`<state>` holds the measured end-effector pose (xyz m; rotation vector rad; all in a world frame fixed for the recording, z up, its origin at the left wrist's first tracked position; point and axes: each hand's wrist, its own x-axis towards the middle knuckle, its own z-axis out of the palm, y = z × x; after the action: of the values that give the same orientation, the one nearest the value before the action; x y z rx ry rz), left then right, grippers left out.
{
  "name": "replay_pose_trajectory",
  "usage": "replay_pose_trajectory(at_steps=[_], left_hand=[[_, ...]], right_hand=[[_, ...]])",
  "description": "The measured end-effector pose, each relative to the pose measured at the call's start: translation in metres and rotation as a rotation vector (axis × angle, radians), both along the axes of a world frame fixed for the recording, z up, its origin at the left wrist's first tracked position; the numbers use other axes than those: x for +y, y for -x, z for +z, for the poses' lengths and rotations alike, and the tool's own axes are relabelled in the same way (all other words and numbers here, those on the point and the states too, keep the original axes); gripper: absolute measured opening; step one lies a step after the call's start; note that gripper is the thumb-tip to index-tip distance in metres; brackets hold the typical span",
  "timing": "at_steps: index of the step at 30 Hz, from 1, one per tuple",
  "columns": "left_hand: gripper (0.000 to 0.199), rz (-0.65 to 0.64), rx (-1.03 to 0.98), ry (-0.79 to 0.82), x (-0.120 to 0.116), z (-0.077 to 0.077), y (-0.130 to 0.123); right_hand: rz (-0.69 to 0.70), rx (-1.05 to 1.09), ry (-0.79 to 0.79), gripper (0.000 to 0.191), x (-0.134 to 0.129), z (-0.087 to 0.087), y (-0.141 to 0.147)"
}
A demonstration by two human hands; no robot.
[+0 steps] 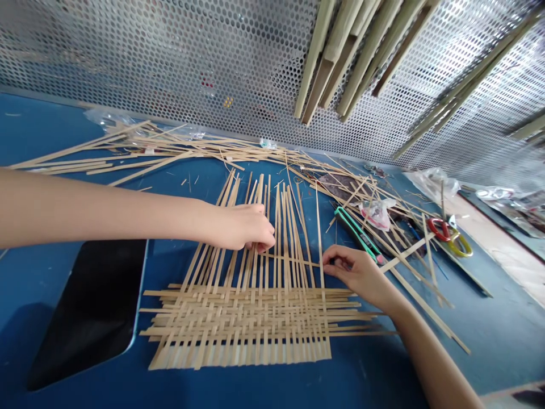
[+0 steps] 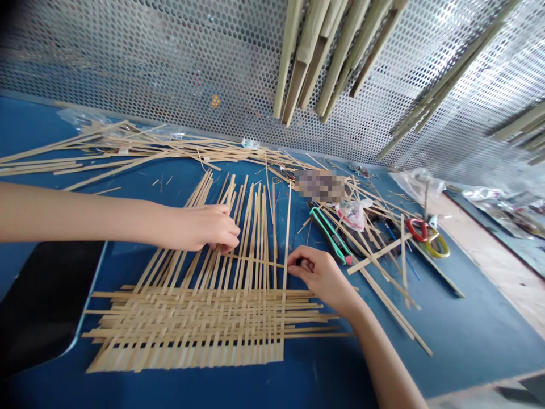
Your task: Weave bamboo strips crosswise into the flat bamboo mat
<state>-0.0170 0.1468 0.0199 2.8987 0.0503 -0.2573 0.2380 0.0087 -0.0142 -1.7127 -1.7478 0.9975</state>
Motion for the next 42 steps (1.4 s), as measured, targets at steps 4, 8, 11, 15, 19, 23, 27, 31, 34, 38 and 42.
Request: replay_pose_trajectory(at_steps=[4, 8, 11, 15, 19, 23, 27, 31, 34, 38, 42], left_hand=[[0.037, 0.034, 0.01, 0.026, -0.002, 0.002, 0.001], [0.039, 0.024, -0.014, 0.012, -0.002, 0.0, 0.003], [0.038, -0.003, -0.081, -0.033, -0.002, 0.0, 0.005], [0.032, 0.003, -0.108, -0.071, -0.004, 0.002, 0.006], [0.027, 0.046, -0.121, -0.093, -0.005, 0.0, 0.009], [0.021, 0.106, -0.136, -0.099, -0.004, -0.007, 0.01], [0.017, 0.249, -0.178, -0.088, -0.009, -0.015, 0.015], [0.035, 0.501, -0.299, -0.095, -0.017, -0.021, 0.024], [0.047, 0.672, -0.338, -0.088, -0.021, -0.024, 0.028], [0.045, 0.733, -0.317, -0.036, -0.022, -0.027, 0.029], [0.059, 0.808, -0.326, -0.017, -0.019, -0.029, 0.03]], right_hand=[[-0.018, 0.02, 0.015, 0.014, 0.0, 0.0, -0.002], [-0.003, 0.023, 0.009, 0.015, -0.001, -0.005, -0.008], [0.008, 0.004, -0.011, 0.016, -0.002, -0.007, -0.01], [0.033, 0.015, -0.027, 0.014, -0.001, -0.007, -0.008], [0.047, 0.015, -0.035, 0.012, 0.0, -0.006, -0.008], [0.055, -0.002, -0.024, 0.013, -0.001, -0.005, -0.008], [0.052, -0.013, -0.012, 0.013, -0.002, -0.003, -0.01], [0.04, -0.003, -0.007, 0.014, -0.003, -0.004, -0.01], [0.041, 0.009, -0.026, 0.014, -0.002, -0.005, -0.008], [0.047, 0.01, -0.032, 0.015, -0.001, -0.004, -0.006], [0.06, 0.01, -0.017, 0.016, -0.003, -0.002, -0.009]])
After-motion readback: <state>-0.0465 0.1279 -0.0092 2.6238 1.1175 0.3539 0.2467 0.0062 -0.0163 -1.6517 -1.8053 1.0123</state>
